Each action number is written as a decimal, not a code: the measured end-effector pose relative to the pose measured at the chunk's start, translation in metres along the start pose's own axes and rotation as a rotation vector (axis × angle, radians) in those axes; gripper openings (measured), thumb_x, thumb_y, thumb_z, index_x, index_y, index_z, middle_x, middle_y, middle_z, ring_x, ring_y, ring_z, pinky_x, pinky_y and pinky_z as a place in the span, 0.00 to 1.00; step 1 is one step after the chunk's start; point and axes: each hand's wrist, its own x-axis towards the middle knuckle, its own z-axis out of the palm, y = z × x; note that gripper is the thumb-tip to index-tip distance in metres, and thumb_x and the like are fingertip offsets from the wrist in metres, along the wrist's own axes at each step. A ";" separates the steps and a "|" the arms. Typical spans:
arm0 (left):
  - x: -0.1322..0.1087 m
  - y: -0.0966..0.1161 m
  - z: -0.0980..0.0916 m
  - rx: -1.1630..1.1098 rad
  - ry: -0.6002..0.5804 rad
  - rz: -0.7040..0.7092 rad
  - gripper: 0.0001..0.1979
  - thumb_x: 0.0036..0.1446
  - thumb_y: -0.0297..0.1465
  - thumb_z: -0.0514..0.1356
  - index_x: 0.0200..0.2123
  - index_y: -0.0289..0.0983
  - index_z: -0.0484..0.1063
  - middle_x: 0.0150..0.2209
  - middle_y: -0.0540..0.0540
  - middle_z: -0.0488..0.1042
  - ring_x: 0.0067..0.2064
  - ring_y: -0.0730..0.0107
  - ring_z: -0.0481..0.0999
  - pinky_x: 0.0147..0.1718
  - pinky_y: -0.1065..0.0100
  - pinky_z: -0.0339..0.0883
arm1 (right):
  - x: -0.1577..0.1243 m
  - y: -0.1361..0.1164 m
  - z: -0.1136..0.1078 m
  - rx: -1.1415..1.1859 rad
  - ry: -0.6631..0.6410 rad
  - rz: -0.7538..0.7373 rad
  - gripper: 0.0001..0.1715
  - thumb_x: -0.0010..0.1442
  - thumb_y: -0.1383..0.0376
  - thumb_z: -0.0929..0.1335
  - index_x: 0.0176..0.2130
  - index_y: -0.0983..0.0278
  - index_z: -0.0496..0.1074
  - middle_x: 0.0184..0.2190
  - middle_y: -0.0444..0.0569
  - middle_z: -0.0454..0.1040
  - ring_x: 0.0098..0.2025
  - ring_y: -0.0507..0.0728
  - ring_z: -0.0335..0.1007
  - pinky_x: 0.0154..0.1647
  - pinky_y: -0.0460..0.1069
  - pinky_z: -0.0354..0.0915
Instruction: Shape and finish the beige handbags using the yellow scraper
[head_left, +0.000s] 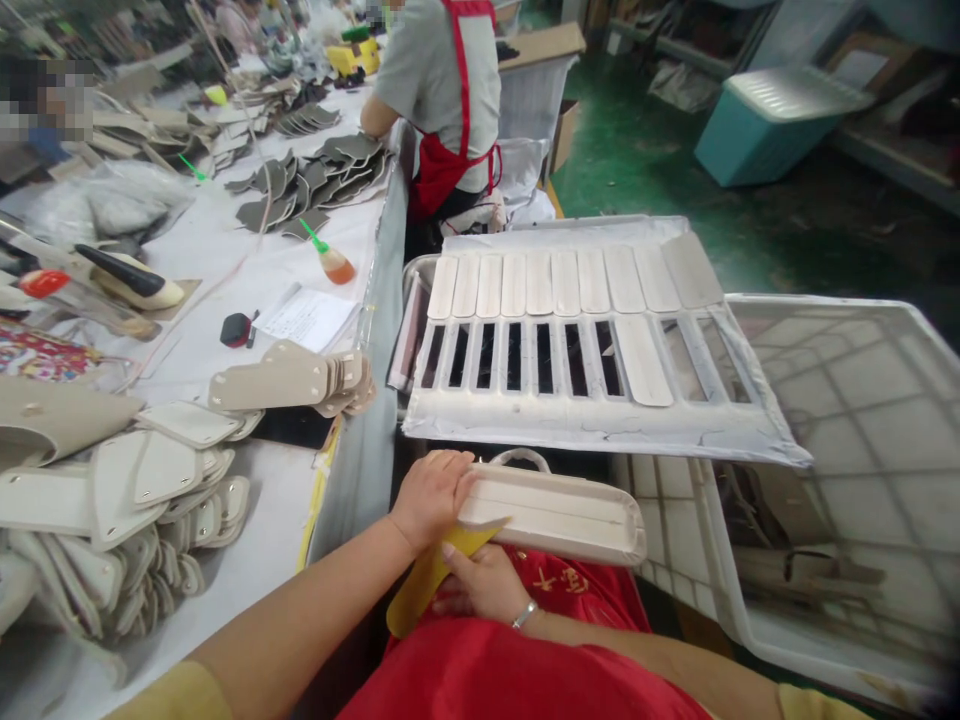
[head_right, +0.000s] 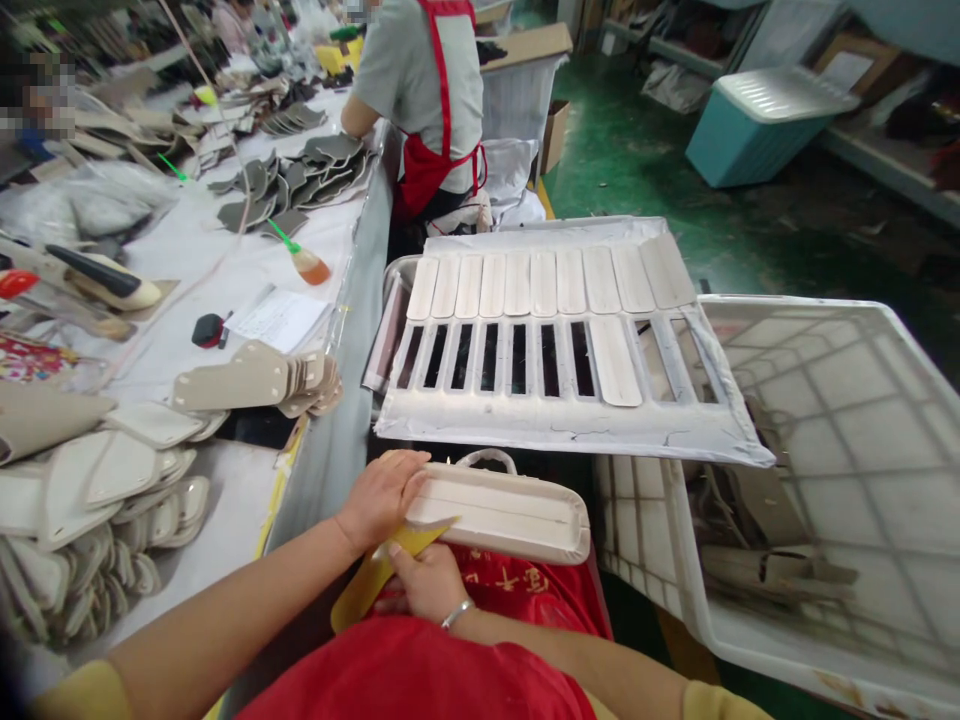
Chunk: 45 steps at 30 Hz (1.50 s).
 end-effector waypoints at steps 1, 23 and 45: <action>0.003 0.003 0.002 0.087 -0.033 -0.004 0.15 0.60 0.38 0.48 0.40 0.39 0.71 0.39 0.41 0.71 0.44 0.58 0.67 0.48 0.60 0.54 | -0.002 -0.002 -0.003 0.021 -0.003 -0.001 0.34 0.35 0.41 0.70 0.31 0.65 0.68 0.27 0.50 0.75 0.25 0.58 0.73 0.23 0.49 0.68; -0.052 -0.056 0.010 -1.311 0.151 -0.484 0.26 0.58 0.49 0.47 0.50 0.36 0.66 0.52 0.39 0.68 0.54 0.62 0.66 0.51 0.60 0.58 | -0.102 -0.073 -0.048 -0.342 0.179 -0.353 0.28 0.51 0.52 0.67 0.47 0.63 0.62 0.37 0.51 0.74 0.37 0.60 0.73 0.36 0.52 0.69; 0.017 -0.028 0.000 -0.494 -0.128 -0.222 0.33 0.59 0.49 0.37 0.32 0.33 0.74 0.35 0.42 0.77 0.38 0.64 0.74 0.40 0.67 0.63 | -0.020 -0.018 0.044 0.340 0.162 0.055 0.19 0.61 0.54 0.60 0.31 0.66 0.67 0.22 0.47 0.72 0.24 0.53 0.71 0.30 0.50 0.67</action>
